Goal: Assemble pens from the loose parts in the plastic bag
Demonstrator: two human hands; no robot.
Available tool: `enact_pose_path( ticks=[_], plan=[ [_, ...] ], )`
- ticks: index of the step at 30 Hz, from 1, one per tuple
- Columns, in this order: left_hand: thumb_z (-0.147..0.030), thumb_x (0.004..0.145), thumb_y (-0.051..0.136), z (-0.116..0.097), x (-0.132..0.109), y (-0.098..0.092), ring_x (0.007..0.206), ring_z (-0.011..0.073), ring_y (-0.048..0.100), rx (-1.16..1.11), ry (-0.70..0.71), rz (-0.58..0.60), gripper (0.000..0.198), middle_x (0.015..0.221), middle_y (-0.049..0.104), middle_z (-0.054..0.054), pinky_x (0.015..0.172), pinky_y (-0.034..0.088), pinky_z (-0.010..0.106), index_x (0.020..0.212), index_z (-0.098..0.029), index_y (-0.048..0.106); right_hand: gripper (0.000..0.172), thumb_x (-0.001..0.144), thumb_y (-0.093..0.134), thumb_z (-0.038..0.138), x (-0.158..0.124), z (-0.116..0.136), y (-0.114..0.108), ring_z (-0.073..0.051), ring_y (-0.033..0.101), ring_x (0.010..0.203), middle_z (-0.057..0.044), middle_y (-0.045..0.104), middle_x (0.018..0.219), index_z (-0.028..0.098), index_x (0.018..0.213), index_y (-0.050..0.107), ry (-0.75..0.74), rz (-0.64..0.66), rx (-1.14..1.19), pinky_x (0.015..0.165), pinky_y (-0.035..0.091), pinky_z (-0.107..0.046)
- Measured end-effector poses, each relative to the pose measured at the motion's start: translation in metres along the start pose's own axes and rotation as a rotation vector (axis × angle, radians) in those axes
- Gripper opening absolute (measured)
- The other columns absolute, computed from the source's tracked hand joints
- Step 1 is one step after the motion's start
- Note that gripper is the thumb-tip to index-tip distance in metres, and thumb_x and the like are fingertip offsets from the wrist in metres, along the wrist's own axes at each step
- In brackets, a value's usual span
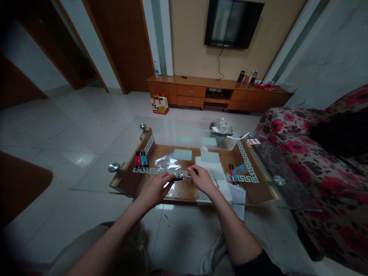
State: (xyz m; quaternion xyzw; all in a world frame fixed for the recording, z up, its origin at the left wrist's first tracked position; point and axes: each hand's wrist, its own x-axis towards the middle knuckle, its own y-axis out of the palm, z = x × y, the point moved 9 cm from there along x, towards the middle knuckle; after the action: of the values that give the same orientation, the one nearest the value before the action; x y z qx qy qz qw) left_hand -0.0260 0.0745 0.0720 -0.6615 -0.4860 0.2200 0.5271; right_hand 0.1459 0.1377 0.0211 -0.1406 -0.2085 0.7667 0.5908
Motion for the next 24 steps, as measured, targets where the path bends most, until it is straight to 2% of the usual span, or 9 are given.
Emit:
enact_pose_path(
  ticks=[5,9,13,17,24],
  plan=[
    [-0.023,0.096,0.054,-0.019,0.004,0.002,0.091,0.0189,0.063,-0.019,0.129,0.005,0.018,0.097,0.068,0.004,0.080,0.041,0.030,0.112,-0.025,0.062,0.058,0.094,0.042,0.064,-0.018,0.002,0.016,-0.015,0.058,0.062,-0.005,0.068,0.071,0.015,0.084,0.071,0.118,0.212,0.196,0.061,0.045,-0.026],
    [-0.024,0.095,0.058,-0.027,0.005,0.001,0.092,0.0188,0.063,-0.039,0.187,-0.019,0.021,0.098,0.069,0.003,0.083,0.040,0.032,0.115,-0.025,0.063,0.069,0.089,0.041,0.073,-0.027,0.002,0.036,-0.013,0.057,0.054,-0.005,0.064,0.059,0.013,0.068,0.068,0.244,0.315,0.291,0.056,0.042,-0.025],
    [-0.028,0.097,0.056,-0.026,0.003,-0.001,0.092,0.0187,0.063,-0.053,0.209,-0.056,0.021,0.098,0.070,0.004,0.084,0.039,0.033,0.116,-0.025,0.064,0.070,0.086,0.044,0.076,-0.028,0.007,0.042,-0.012,0.054,0.049,-0.003,0.060,0.051,0.013,0.062,0.066,0.283,0.341,0.304,0.054,0.041,-0.024],
    [-0.032,0.099,0.053,-0.022,0.002,-0.002,0.089,0.0181,0.063,-0.045,0.195,-0.072,0.022,0.096,0.072,0.003,0.084,0.038,0.033,0.115,-0.026,0.066,0.067,0.084,0.049,0.075,-0.029,0.010,0.039,-0.011,0.055,0.051,-0.003,0.062,0.054,0.013,0.066,0.068,0.264,0.344,0.309,0.055,0.041,-0.023],
    [-0.035,0.099,0.051,-0.020,0.003,-0.004,0.087,0.0174,0.062,-0.038,0.157,-0.035,0.023,0.094,0.073,0.003,0.083,0.037,0.033,0.113,-0.027,0.068,0.061,0.084,0.054,0.071,-0.030,0.013,0.036,-0.012,0.057,0.054,-0.003,0.064,0.057,0.014,0.069,0.070,0.245,0.353,0.321,0.057,0.041,-0.024]
  ],
)
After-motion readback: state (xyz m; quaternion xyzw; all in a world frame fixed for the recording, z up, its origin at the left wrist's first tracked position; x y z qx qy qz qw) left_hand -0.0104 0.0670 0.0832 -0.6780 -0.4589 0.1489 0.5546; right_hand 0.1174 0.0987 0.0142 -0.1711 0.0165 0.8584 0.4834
